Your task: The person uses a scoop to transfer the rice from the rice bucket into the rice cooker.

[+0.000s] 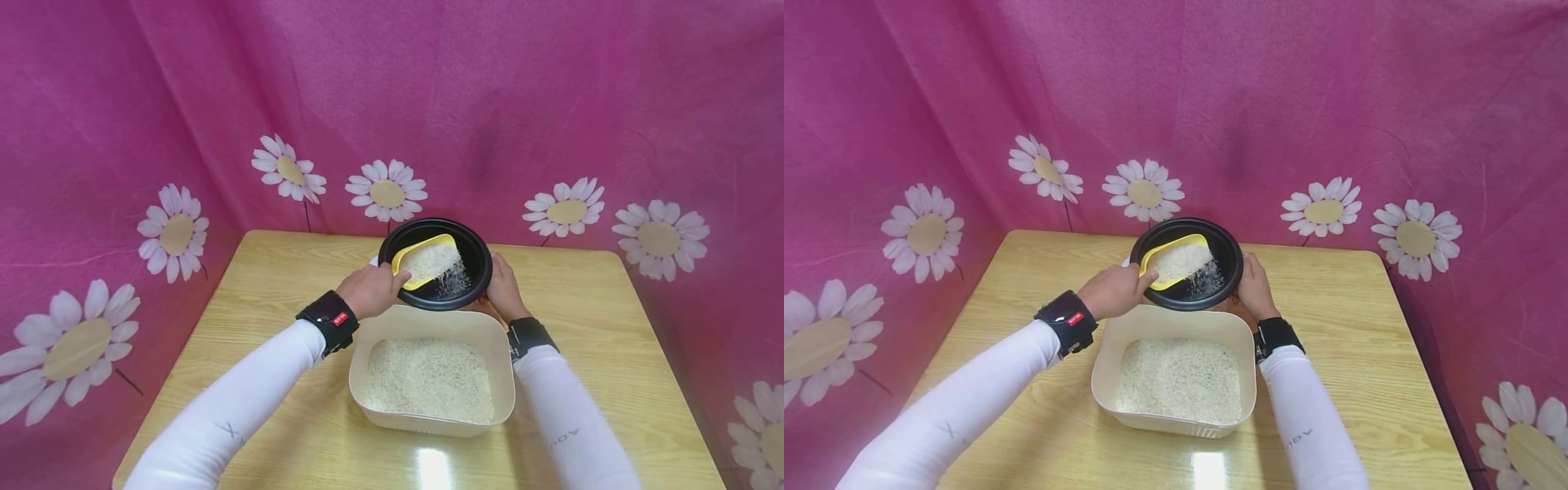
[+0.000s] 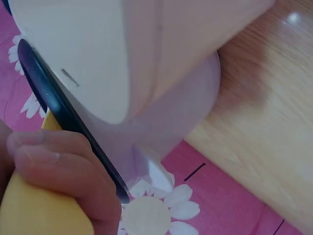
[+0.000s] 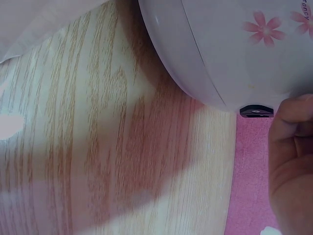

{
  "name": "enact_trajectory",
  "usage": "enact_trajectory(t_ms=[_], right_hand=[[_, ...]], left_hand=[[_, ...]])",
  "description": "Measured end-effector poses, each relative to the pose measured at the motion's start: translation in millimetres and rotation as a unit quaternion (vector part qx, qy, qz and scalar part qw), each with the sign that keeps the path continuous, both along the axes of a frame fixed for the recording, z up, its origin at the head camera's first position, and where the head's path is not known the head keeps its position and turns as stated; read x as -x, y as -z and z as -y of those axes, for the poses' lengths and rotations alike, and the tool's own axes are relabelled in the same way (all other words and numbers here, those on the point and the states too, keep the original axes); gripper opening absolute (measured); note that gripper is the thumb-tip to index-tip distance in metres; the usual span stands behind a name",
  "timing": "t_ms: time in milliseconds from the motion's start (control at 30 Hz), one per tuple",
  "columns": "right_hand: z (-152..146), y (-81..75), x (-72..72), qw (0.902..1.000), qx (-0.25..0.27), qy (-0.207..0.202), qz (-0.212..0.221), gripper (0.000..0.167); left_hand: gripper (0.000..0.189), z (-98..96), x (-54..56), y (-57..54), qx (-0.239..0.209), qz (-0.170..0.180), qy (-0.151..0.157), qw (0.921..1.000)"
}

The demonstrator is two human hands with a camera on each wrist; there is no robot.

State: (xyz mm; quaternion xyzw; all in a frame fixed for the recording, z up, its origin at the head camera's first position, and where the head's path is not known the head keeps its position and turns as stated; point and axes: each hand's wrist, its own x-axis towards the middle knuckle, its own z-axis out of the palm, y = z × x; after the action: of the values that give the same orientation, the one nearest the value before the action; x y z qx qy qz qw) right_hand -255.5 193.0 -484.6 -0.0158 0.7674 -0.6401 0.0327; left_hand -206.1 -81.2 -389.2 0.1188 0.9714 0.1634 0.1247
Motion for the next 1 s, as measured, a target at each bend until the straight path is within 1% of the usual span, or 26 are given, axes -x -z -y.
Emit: enact_trajectory(t_ms=[100,200,333,433,667,833,1000], right_hand=[[-1,3.2,2.4,1.0000,0.000,0.001,0.001,0.037],[-4,16.0,9.2,1.0000,-0.007,0.003,-0.005,0.040],[-4,11.9,6.1,0.9999,-0.012,-0.001,-0.002,0.039],[-1,-1.6,-1.3,0.9999,-0.002,-0.003,0.010,0.033],[-2,1.7,0.8,0.9998,0.010,-0.002,0.014,0.024],[-2,1.3,1.0,0.9998,0.003,-0.003,0.021,0.022],[-2,-0.7,-0.6,0.9998,0.000,-0.008,0.020,0.023]], left_hand=[[0.048,0.3,-0.9,-0.2,0.007,-0.014,0.003,0.9999],[0.047,0.4,-0.6,-0.3,0.011,-0.022,0.002,0.9997],[0.047,0.1,-0.6,0.0,0.013,-0.030,0.001,0.9995],[0.047,0.3,-1.1,0.8,0.018,-0.038,0.002,0.9991],[0.047,2.7,-2.9,2.9,0.039,-0.082,0.021,0.9956],[0.047,3.6,-1.9,5.2,0.053,-0.100,0.026,0.9933],[0.047,4.6,-1.3,6.6,0.069,-0.138,0.041,0.9871]])
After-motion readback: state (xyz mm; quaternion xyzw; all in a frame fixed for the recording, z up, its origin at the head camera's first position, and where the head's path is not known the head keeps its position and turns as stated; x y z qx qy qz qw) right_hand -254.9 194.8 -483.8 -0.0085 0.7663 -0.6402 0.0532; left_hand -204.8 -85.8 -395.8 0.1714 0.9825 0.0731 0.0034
